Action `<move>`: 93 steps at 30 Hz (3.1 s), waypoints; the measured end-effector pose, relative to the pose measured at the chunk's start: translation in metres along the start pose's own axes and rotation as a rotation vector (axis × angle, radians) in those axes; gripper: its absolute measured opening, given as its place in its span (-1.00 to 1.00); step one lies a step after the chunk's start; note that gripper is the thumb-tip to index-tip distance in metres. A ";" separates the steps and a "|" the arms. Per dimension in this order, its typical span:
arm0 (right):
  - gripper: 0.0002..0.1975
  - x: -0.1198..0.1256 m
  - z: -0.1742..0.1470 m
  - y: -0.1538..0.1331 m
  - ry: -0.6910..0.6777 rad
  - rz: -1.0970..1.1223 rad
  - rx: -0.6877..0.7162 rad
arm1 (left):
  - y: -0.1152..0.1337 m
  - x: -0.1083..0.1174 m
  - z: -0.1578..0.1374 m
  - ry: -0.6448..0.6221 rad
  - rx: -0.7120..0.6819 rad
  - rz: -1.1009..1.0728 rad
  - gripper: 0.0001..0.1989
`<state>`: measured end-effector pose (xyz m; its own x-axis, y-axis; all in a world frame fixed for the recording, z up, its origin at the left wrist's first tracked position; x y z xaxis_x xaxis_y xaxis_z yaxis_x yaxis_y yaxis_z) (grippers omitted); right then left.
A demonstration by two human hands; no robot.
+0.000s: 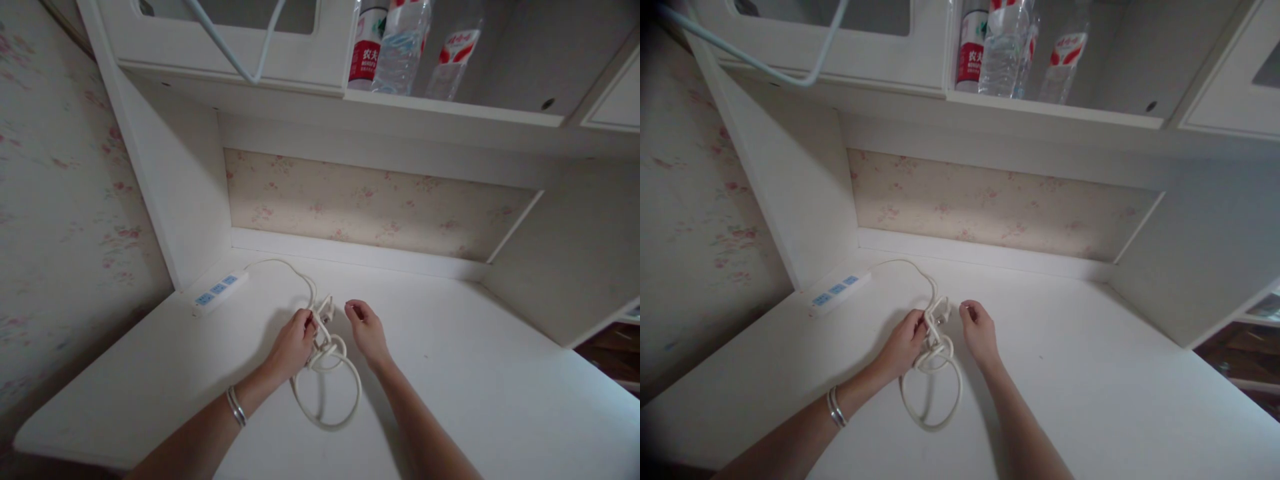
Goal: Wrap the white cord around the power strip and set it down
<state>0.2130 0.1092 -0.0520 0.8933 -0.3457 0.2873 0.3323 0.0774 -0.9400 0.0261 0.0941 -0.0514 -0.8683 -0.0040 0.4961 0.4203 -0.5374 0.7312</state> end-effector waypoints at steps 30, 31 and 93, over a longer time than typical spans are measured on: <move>-0.70 0.000 -0.004 -0.019 -0.056 -0.156 0.370 | -0.011 0.001 0.005 0.048 -0.001 -0.211 -0.85; -0.71 0.003 -0.005 -0.022 -0.021 -0.220 0.436 | -0.010 0.003 0.006 0.042 -0.022 -0.181 -0.86; -0.64 0.013 0.002 -0.012 -0.250 0.739 -0.126 | -0.025 0.043 0.015 0.310 0.240 -0.577 -0.50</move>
<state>0.2212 0.1054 -0.0368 0.9159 -0.0248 -0.4007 -0.3970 0.0936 -0.9131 -0.0182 0.1198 -0.0415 -0.9904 -0.0338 -0.1337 -0.1155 -0.3255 0.9385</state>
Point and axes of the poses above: each hand's wrist, its own z-axis towards the middle knuckle, its own x-axis out of the back of the hand, y = z × x, the point moved 6 cm from there along z, towards the middle knuckle, and after that the axes turned 8 degrees about -x, right-handed, at the moved point
